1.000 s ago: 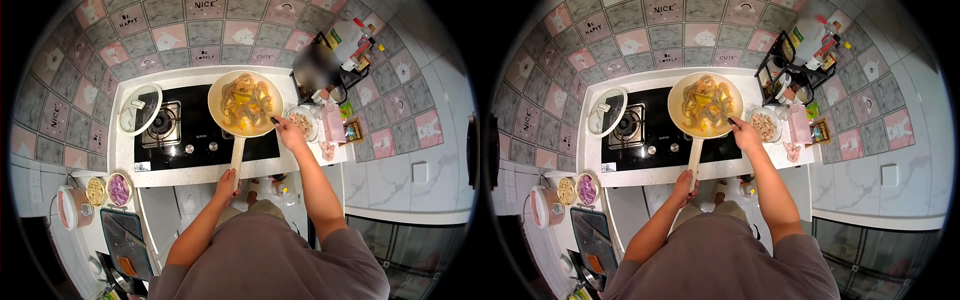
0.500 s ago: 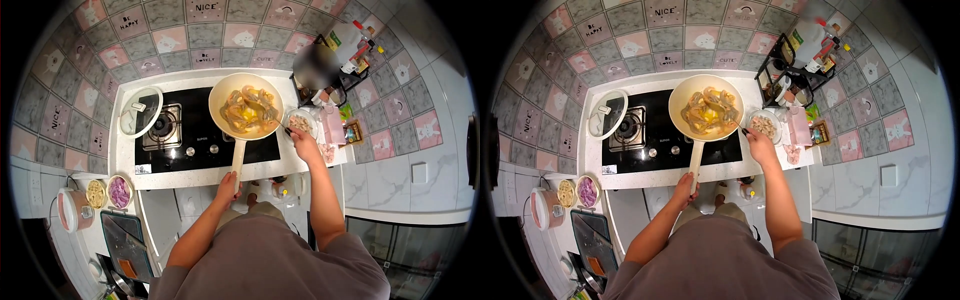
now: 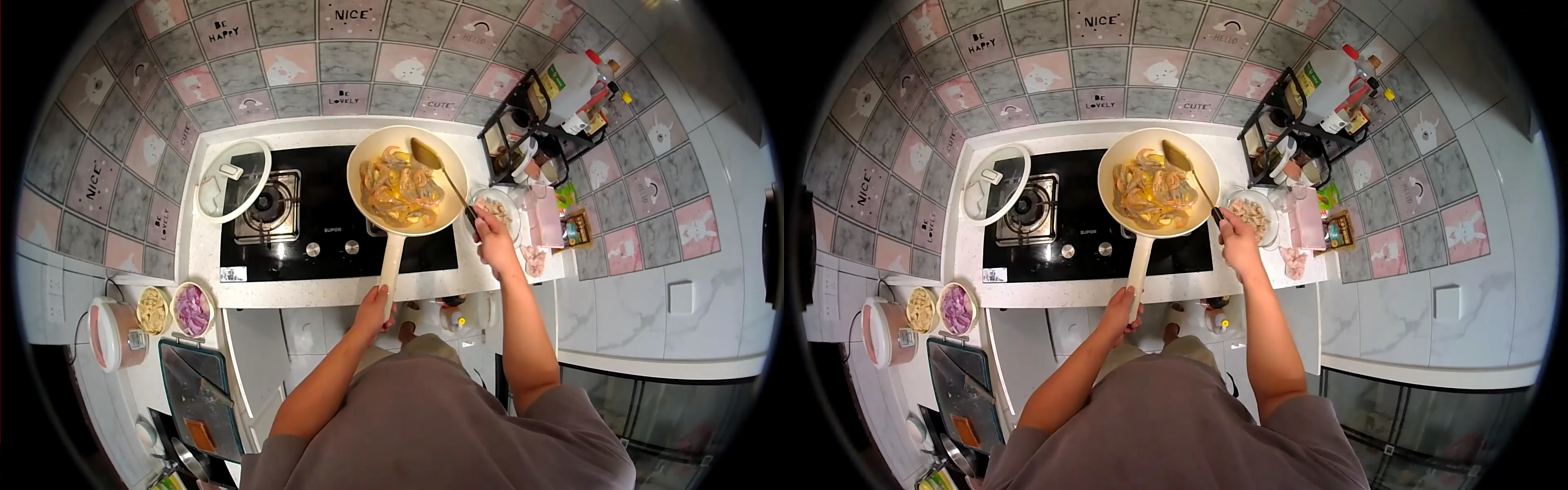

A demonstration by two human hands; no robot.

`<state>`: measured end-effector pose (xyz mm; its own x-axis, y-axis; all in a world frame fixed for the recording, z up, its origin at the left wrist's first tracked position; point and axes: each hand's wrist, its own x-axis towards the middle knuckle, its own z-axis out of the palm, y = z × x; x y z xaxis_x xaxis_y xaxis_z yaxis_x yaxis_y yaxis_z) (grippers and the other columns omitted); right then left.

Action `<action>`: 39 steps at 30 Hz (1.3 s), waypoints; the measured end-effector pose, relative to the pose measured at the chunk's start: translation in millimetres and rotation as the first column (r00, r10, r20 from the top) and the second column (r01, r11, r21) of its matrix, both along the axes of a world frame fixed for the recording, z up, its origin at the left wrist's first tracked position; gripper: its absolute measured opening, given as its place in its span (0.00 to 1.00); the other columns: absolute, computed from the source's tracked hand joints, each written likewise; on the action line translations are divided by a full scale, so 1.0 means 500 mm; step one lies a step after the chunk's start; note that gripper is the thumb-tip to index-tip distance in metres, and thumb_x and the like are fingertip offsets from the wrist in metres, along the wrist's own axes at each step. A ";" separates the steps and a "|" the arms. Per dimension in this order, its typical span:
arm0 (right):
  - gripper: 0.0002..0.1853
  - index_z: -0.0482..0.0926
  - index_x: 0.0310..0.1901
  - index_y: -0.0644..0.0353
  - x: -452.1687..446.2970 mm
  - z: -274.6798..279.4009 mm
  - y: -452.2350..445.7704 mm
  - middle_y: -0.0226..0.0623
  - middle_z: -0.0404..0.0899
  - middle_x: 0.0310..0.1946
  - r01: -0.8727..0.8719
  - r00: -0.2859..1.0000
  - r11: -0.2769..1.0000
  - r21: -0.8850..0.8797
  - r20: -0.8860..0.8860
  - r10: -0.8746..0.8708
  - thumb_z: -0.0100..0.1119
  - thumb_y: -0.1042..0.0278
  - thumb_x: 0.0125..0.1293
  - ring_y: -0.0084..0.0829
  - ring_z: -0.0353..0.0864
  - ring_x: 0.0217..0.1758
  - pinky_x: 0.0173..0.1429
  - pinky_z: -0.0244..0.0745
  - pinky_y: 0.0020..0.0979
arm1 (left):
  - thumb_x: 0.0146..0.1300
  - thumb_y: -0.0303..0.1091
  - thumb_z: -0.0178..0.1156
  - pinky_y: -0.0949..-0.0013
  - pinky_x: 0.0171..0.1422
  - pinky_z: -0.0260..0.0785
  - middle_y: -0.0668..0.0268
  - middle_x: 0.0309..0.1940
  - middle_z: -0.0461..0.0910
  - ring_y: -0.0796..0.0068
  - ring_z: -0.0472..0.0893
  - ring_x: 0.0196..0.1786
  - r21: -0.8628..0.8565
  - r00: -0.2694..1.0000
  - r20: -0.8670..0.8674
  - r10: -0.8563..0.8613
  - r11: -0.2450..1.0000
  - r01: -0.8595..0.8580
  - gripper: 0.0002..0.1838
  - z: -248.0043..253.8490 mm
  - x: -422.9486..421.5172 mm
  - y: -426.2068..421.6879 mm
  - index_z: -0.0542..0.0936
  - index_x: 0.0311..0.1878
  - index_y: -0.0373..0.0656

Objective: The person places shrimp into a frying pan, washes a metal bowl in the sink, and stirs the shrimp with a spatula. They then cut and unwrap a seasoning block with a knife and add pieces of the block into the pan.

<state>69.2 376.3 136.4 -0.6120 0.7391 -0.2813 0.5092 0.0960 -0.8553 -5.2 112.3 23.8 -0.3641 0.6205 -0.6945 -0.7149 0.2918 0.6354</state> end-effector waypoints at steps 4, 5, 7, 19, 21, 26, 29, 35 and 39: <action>0.21 0.69 0.68 0.50 -0.034 -0.014 -0.032 0.26 0.69 0.27 0.192 0.957 0.854 -0.484 -0.102 -0.273 0.46 0.65 0.76 0.19 0.58 0.16 0.19 0.54 0.22 | 0.78 0.52 0.41 0.74 0.19 0.53 0.71 0.28 0.72 0.79 0.66 0.17 0.009 1.000 0.019 0.000 1.000 0.000 0.16 0.013 -0.003 -0.002 0.70 0.49 0.50; 0.21 0.68 0.69 0.50 -0.041 -0.020 -0.036 0.27 0.68 0.28 0.190 0.933 0.779 -0.597 -0.136 -0.332 0.44 0.66 0.76 0.18 0.55 0.15 0.17 0.49 0.21 | 0.78 0.51 0.41 0.74 0.18 0.54 0.70 0.28 0.72 0.79 0.67 0.16 0.009 1.000 0.024 0.002 1.000 -0.002 0.16 0.017 -0.003 -0.001 0.69 0.47 0.49; 0.20 0.66 0.68 0.50 -0.056 -0.015 -0.051 0.27 0.67 0.28 0.187 0.912 0.734 -0.653 -0.162 -0.376 0.42 0.67 0.77 0.18 0.53 0.16 0.18 0.48 0.21 | 0.78 0.51 0.41 0.74 0.17 0.54 0.70 0.28 0.72 0.79 0.67 0.16 0.002 1.000 0.020 0.002 1.000 -0.002 0.16 0.018 -0.002 0.000 0.69 0.47 0.49; 0.23 0.62 0.72 0.50 -0.138 -0.022 -0.069 0.28 0.65 0.28 0.276 0.854 0.706 -0.652 -0.170 -0.491 0.42 0.66 0.77 0.17 0.54 0.18 0.18 0.48 0.21 | 0.78 0.52 0.42 0.76 0.19 0.50 0.72 0.28 0.72 0.80 0.67 0.18 0.005 1.000 0.011 -0.014 1.000 0.014 0.16 0.022 -0.003 -0.001 0.70 0.49 0.51; 0.23 0.65 0.71 0.52 -0.138 -0.039 -0.063 0.33 0.71 0.30 0.254 0.918 0.819 -0.514 -0.137 -0.371 0.44 0.65 0.76 0.23 0.64 0.20 0.20 0.58 0.26 | 0.77 0.52 0.42 0.76 0.19 0.51 0.72 0.28 0.72 0.80 0.67 0.18 0.010 1.000 0.007 -0.012 1.000 0.012 0.16 0.017 -0.003 -0.001 0.69 0.49 0.51; 0.21 0.75 0.63 0.61 -0.117 -0.061 -0.043 0.55 0.81 0.53 -0.174 0.970 0.929 0.326 0.222 0.104 0.51 0.68 0.71 0.46 0.80 0.59 0.64 0.71 0.35 | 0.77 0.53 0.42 0.76 0.19 0.51 0.72 0.28 0.72 0.80 0.67 0.18 0.006 1.000 0.001 -0.019 1.000 0.019 0.16 0.017 -0.004 0.000 0.69 0.49 0.51; 0.22 0.76 0.63 0.57 -0.090 -0.026 -0.039 0.58 0.81 0.50 -0.254 0.951 0.903 0.345 0.260 0.168 0.52 0.63 0.69 0.54 0.79 0.55 0.60 0.73 0.45 | 0.77 0.53 0.42 0.76 0.19 0.51 0.72 0.28 0.72 0.79 0.67 0.18 0.010 1.000 0.012 -0.009 1.000 0.009 0.16 0.005 -0.002 -0.001 0.69 0.50 0.51; 0.22 0.73 0.65 0.55 -0.073 -0.010 -0.054 0.59 0.81 0.47 -0.137 0.981 0.870 0.473 0.185 0.054 0.50 0.65 0.71 0.54 0.80 0.52 0.57 0.74 0.46 | 0.77 0.54 0.43 0.75 0.19 0.52 0.72 0.28 0.72 0.79 0.67 0.18 0.013 1.000 0.027 -0.012 1.000 0.011 0.16 0.005 -0.004 -0.002 0.69 0.49 0.52; 0.22 0.73 0.65 0.54 -0.084 -0.027 -0.057 0.56 0.81 0.44 -0.121 0.991 0.787 0.605 0.114 0.064 0.50 0.66 0.71 0.55 0.81 0.48 0.53 0.76 0.47 | 0.77 0.54 0.43 0.75 0.19 0.52 0.72 0.28 0.72 0.79 0.67 0.18 0.003 1.000 0.019 -0.010 1.000 0.010 0.17 0.011 -0.002 -0.002 0.69 0.48 0.52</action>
